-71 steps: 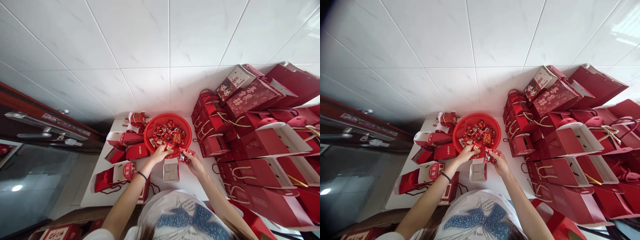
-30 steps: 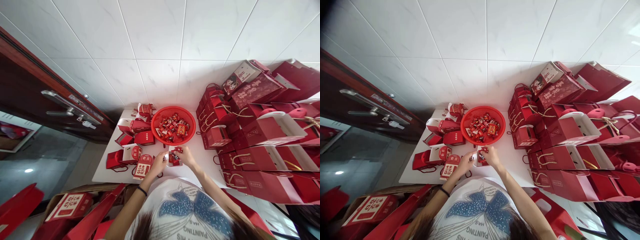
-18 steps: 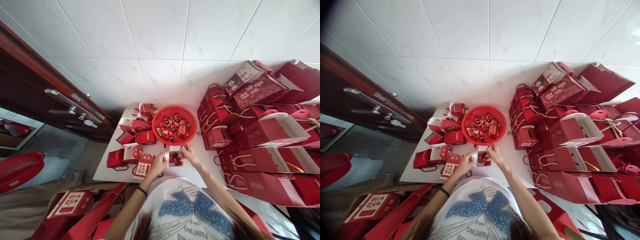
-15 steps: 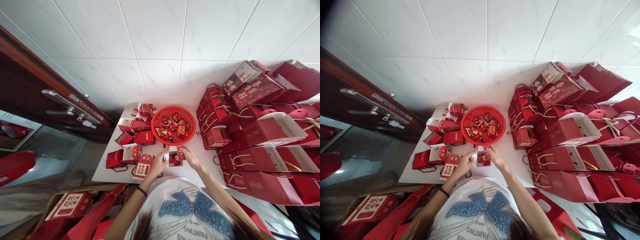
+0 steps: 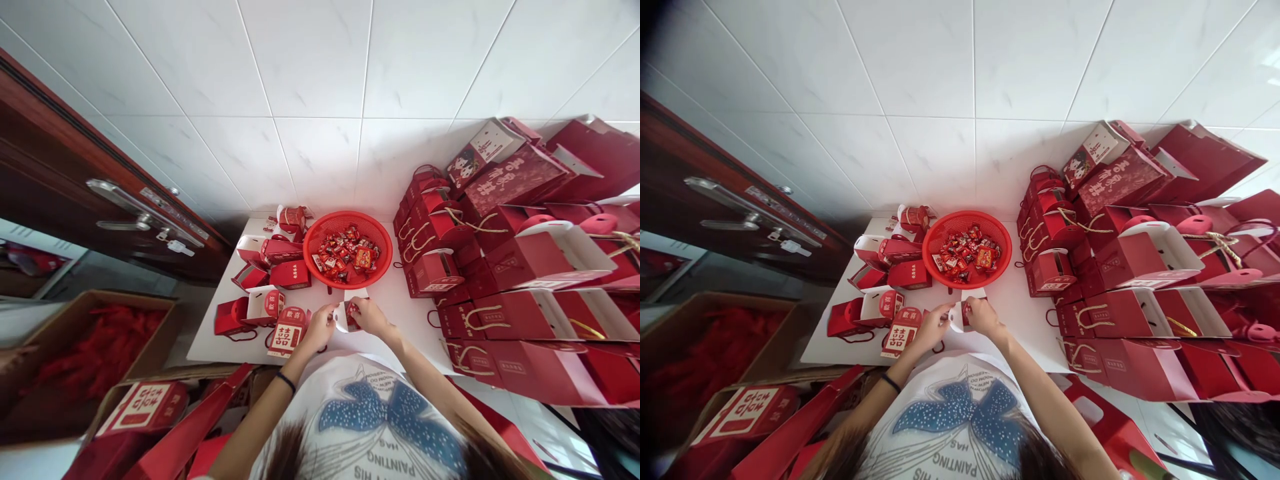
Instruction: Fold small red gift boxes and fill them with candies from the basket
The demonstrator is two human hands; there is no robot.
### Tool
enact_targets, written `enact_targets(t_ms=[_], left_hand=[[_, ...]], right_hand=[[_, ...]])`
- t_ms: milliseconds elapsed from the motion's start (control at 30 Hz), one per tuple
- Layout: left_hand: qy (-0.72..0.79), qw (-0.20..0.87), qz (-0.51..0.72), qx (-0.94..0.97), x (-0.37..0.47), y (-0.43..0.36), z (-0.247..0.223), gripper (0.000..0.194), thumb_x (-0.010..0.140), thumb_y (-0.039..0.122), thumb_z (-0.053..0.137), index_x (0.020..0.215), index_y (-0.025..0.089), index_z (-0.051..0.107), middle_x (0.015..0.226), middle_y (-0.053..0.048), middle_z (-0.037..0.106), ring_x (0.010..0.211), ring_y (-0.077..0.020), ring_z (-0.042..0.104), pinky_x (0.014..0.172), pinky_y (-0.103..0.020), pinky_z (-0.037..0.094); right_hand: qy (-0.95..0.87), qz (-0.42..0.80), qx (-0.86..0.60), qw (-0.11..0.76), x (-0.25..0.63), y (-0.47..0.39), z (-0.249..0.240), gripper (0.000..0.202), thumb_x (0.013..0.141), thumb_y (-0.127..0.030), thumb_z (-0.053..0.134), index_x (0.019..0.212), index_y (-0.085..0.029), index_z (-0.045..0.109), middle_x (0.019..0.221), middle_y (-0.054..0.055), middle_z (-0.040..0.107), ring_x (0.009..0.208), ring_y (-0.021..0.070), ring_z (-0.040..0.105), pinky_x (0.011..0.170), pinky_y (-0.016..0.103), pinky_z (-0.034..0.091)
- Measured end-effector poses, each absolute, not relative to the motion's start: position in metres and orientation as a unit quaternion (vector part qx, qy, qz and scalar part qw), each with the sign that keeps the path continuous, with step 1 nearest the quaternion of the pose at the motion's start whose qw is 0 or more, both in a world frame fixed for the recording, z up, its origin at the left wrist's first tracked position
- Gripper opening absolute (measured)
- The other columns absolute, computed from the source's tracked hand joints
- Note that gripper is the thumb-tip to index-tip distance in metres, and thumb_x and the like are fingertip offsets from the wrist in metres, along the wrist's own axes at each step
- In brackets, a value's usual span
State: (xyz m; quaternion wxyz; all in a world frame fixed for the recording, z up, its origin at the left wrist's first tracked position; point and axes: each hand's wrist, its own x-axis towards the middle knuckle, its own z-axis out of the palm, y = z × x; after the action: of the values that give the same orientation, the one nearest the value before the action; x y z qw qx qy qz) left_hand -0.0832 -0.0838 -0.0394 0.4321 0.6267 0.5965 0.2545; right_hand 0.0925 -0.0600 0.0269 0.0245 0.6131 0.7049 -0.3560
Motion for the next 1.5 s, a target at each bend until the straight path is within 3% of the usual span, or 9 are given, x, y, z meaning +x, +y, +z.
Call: enact_targets(t_ms=[167,300,600,733,1000,1167,1233,1400,1500], left_hand=[[0.591,0.424,0.239,0.643,-0.083,-0.083,-0.039,0.051,0.072,-0.003,0.051,0.115,0.017,0.071,0.107,-0.006,0.074,0.081,-0.0143,0.067,0.081,-0.029,0.056],[0.588,0.426,0.234,0.646,-0.083,-0.084,-0.035,0.051,0.071,-0.005,0.050,0.111,0.018,0.073,0.104,-0.005,0.073,0.082,-0.0141,0.066,0.082,-0.028,0.055],[0.594,0.410,0.234,0.652,-0.082,-0.086,-0.035,0.046,0.072,-0.003,0.053,0.108,0.017,0.074,0.095,-0.004,0.073,0.079,-0.0142,0.066,0.079,-0.027,0.055],[0.597,0.406,0.243,0.648,-0.084,-0.086,-0.031,0.042,0.073,-0.002,0.053,0.103,0.018,0.075,0.097,-0.004,0.075,0.079,-0.0146,0.066,0.081,-0.028,0.056],[0.606,0.411,0.246,0.635,-0.079,-0.087,-0.018,0.037,0.071,0.000,0.054,0.096,0.016,0.075,0.100,-0.006,0.076,0.080,-0.0162,0.068,0.082,-0.029,0.055],[0.612,0.425,0.219,0.630,-0.080,-0.086,-0.019,0.030,0.071,0.002,0.056,0.091,0.017,0.073,0.088,-0.004,0.075,0.075,-0.0157,0.068,0.078,-0.028,0.054],[0.624,0.432,0.197,0.621,-0.081,-0.086,-0.023,0.036,0.069,0.001,0.057,0.098,0.017,0.070,0.083,-0.002,0.074,0.075,-0.0164,0.068,0.076,-0.027,0.053],[0.612,0.467,0.213,0.602,-0.076,-0.081,-0.035,0.070,0.063,-0.003,0.061,0.130,0.018,0.056,0.102,-0.006,0.074,0.093,-0.0192,0.069,0.082,-0.028,0.053],[0.579,0.483,0.249,0.608,-0.068,-0.074,-0.038,0.061,0.067,-0.001,0.061,0.125,0.018,0.059,0.115,-0.009,0.072,0.100,-0.0198,0.069,0.086,-0.031,0.055]], right_hand=[[0.685,-0.272,0.671,0.081,0.093,-0.053,0.040,0.037,0.090,-0.005,0.040,0.123,-0.011,0.056,0.111,0.019,0.068,0.097,0.0224,0.069,0.076,0.026,0.047],[0.686,-0.287,0.662,0.088,0.083,-0.054,0.044,0.040,0.091,-0.006,0.039,0.128,-0.013,0.053,0.112,0.018,0.069,0.101,0.0234,0.069,0.077,0.026,0.049],[0.677,-0.295,0.671,0.064,0.103,-0.049,0.038,0.034,0.088,-0.009,0.049,0.117,-0.015,0.064,0.107,0.015,0.070,0.101,0.0244,0.068,0.083,0.030,0.048],[0.676,-0.276,0.684,0.001,0.130,-0.055,0.034,0.036,0.084,-0.014,0.056,0.118,-0.017,0.065,0.114,0.013,0.065,0.105,0.0232,0.064,0.085,0.028,0.047],[0.599,-0.376,0.689,-0.159,0.155,-0.095,-0.018,0.047,0.076,-0.013,0.052,0.122,-0.021,0.058,0.098,0.004,0.066,0.066,0.0124,0.060,0.074,0.027,0.048],[0.584,-0.408,0.638,-0.292,0.155,-0.104,-0.039,0.025,0.078,-0.020,0.045,0.090,-0.019,0.067,0.089,0.005,0.068,0.068,0.0148,0.060,0.074,0.030,0.051],[0.570,-0.412,0.637,-0.316,0.155,-0.101,-0.043,0.024,0.080,-0.024,0.045,0.081,-0.018,0.068,0.089,0.007,0.070,0.075,0.0172,0.063,0.077,0.031,0.052],[0.542,-0.490,0.602,-0.324,0.160,-0.092,-0.038,0.032,0.081,-0.035,0.056,0.102,-0.018,0.074,0.110,0.011,0.072,0.093,0.0214,0.067,0.087,0.036,0.052],[0.544,-0.549,0.572,-0.275,0.168,-0.093,-0.028,0.053,0.075,-0.042,0.068,0.123,-0.019,0.068,0.128,0.013,0.066,0.105,0.0238,0.065,0.092,0.038,0.050]])
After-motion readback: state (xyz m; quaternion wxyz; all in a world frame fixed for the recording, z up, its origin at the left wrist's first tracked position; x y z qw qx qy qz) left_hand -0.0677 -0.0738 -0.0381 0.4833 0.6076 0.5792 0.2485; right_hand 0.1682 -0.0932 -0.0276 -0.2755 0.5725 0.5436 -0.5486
